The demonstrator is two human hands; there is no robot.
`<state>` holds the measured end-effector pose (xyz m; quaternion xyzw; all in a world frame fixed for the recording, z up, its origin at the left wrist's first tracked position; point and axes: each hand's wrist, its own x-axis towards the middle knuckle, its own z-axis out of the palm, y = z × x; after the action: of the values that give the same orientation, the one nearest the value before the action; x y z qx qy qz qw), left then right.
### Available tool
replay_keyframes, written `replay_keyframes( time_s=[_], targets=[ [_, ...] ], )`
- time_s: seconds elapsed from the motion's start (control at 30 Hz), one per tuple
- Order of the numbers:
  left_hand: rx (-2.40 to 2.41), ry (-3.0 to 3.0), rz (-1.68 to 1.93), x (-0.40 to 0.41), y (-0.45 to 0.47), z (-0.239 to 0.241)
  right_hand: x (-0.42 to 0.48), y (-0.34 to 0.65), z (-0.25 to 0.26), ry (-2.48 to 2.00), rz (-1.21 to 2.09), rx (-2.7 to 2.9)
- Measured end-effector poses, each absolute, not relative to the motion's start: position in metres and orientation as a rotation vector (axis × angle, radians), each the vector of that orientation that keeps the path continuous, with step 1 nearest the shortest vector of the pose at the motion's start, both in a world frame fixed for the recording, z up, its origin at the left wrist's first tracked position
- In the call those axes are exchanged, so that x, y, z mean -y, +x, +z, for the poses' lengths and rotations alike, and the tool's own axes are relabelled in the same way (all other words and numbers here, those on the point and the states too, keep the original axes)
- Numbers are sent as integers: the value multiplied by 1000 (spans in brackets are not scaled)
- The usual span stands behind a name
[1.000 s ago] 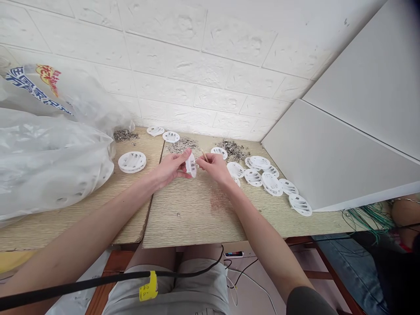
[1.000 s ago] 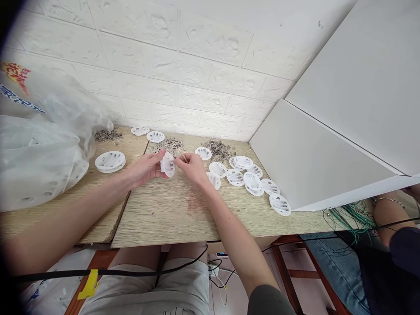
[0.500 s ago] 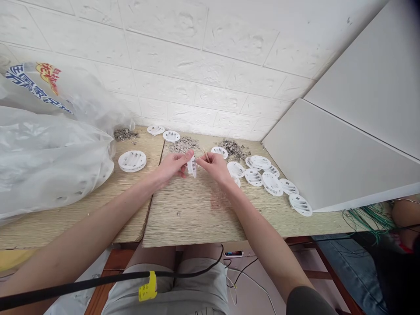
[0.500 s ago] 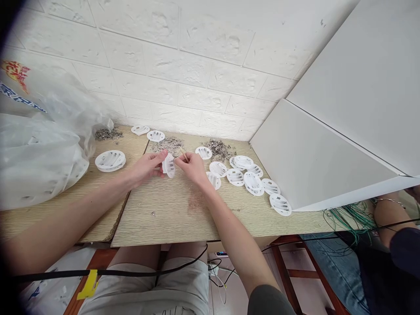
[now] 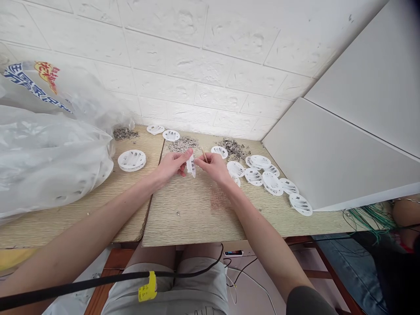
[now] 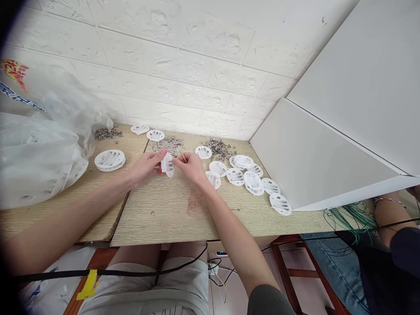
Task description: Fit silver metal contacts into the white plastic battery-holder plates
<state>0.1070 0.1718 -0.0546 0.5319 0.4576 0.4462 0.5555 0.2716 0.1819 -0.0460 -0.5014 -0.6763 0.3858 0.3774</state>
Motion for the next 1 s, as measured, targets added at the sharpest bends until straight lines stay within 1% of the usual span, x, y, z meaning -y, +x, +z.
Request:
replay_keyframes(
  time_s=[0.33, 0.5, 0.83, 0.93, 1.0],
  targets=[
    [-1144, 1337, 1083, -170, 112, -54, -177, 262, -52, -1365, 808, 1744],
    [-1187, 1471, 1097, -169, 111, -56, -176, 262, -51, -1347, 779, 1808],
    [-1225, 1490, 1173, -166, 114, -55, -176, 262, -50, -1345, 911, 1781],
    [-1187, 1400, 1162, -168, 114, -55, -182, 268, -54, -1326, 943, 1787],
    [-1157, 1280, 1144, -170, 113, -55, -187, 275, -53, -1259, 1025, 1800]
  ],
)
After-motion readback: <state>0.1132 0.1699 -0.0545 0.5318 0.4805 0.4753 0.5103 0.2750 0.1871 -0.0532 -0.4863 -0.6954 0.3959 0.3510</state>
